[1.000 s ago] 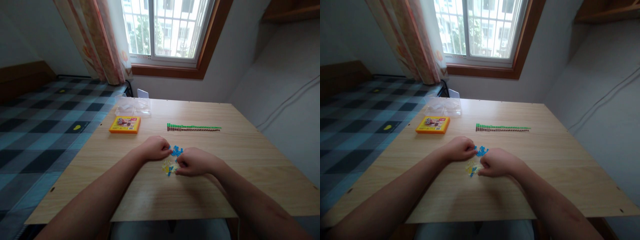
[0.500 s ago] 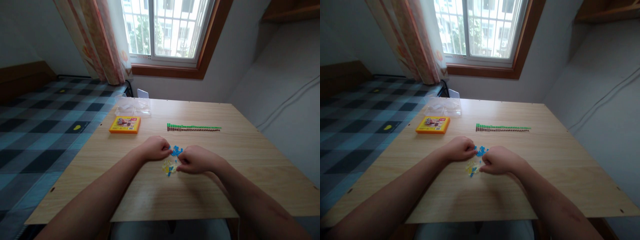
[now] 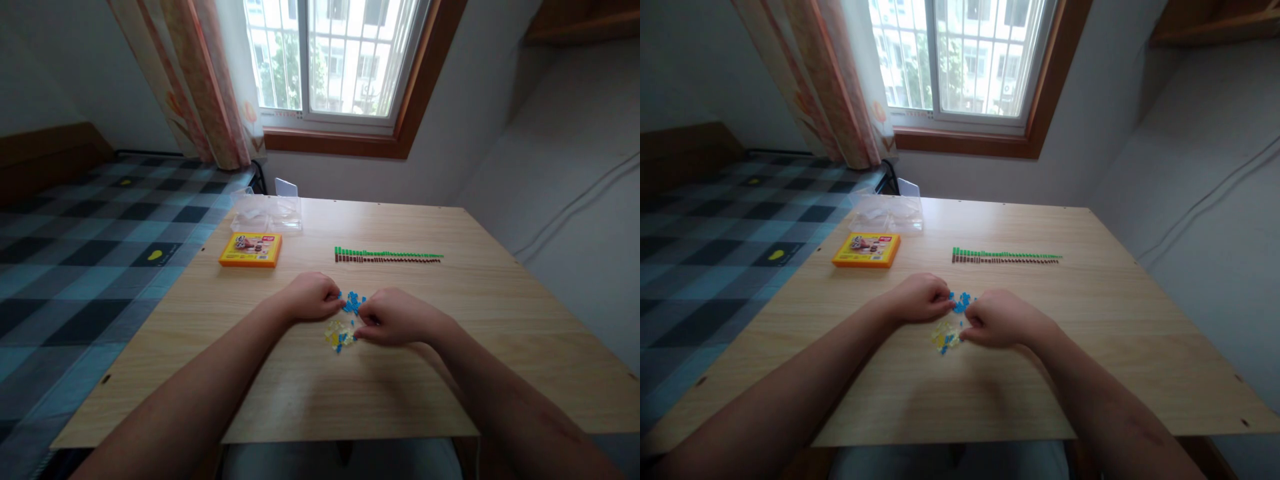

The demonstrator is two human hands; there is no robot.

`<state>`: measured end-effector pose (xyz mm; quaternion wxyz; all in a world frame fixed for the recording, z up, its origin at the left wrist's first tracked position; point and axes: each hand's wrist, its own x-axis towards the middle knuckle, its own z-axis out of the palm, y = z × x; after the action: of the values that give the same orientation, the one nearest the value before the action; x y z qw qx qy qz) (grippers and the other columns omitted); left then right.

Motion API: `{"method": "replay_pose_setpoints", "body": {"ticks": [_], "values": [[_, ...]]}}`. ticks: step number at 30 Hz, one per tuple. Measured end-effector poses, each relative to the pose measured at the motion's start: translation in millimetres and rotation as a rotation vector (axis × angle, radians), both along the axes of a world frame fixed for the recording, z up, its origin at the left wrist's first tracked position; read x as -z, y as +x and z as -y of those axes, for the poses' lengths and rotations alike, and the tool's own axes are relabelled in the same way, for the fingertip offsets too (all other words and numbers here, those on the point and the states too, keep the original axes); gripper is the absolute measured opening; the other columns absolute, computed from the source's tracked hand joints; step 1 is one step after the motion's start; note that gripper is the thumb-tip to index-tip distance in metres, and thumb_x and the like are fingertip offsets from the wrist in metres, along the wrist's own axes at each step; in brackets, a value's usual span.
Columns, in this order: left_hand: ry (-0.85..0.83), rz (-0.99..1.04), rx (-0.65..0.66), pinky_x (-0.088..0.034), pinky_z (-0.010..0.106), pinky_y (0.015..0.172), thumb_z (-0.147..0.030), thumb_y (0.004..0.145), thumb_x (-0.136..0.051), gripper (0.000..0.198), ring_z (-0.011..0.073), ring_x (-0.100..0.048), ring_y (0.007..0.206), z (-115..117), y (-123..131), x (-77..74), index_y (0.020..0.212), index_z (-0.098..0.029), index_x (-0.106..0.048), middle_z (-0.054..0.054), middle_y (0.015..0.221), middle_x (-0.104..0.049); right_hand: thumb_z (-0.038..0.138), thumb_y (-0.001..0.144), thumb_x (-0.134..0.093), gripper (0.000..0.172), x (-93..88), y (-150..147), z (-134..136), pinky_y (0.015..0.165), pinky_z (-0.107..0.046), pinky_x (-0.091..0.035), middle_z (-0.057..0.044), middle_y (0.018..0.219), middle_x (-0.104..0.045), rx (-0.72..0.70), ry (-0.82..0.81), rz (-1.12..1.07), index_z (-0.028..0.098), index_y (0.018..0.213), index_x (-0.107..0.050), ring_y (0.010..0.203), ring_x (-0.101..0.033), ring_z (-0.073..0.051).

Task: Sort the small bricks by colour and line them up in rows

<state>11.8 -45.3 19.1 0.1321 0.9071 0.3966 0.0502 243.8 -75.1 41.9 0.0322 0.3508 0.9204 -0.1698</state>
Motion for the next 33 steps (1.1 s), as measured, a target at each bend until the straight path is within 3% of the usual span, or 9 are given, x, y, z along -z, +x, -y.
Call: {"method": "replay_pose_setpoints", "body": {"ticks": [10,15,23,33], "values": [[-0.001,0.035,0.0,-0.025,0.03,0.055,-0.04,0.086,-0.055,0.035,0.0154,-0.049,0.057,0,-1,0.9,0.058,-0.019,-0.061,0.003,0.061,-0.065,0.04,0.08,-0.071,0.025,-1.7,4,-3,0.054,-0.027,-0.022,0.001,0.062,-0.059,-0.003,-0.028,0.053,0.019,0.068,-0.066,0.056,-0.04,-0.012],[0.003,0.038,-0.007,-0.024,0.03,0.054,-0.039,0.085,-0.057,0.035,0.0156,-0.049,0.055,0,-1,1.0,0.057,-0.019,-0.06,0.003,0.059,-0.063,0.043,0.086,-0.064,0.033,-2.9,3,-3,0.053,-0.027,-0.021,0.001,0.058,-0.056,0.026,-0.028,0.019,0.018,0.066,-0.064,0.052,-0.038,-0.01],[0.052,0.06,0.081,-0.028,0.029,0.055,-0.043,0.084,-0.066,0.034,0.0139,-0.05,0.058,12,9,-11.9,0.061,-0.018,-0.06,0.002,0.067,-0.062,0.048,0.083,-0.069,0.033,2.5,-1,0,0.054,-0.027,-0.021,-0.001,0.063,-0.062,0.028,0.021,0.032,0.019,0.068,-0.066,0.056,-0.042,-0.012],[0.059,-0.017,0.098,-0.031,0.03,0.056,-0.041,0.084,-0.068,0.03,0.0164,-0.056,0.064,18,20,-11.7,0.064,-0.019,-0.062,0.002,0.071,-0.064,0.041,0.077,-0.075,0.024,-10.3,16,-7,0.053,-0.028,-0.022,0.001,0.062,-0.059,0.136,-0.054,0.103,0.02,0.069,-0.066,0.055,-0.041,-0.012]]}}
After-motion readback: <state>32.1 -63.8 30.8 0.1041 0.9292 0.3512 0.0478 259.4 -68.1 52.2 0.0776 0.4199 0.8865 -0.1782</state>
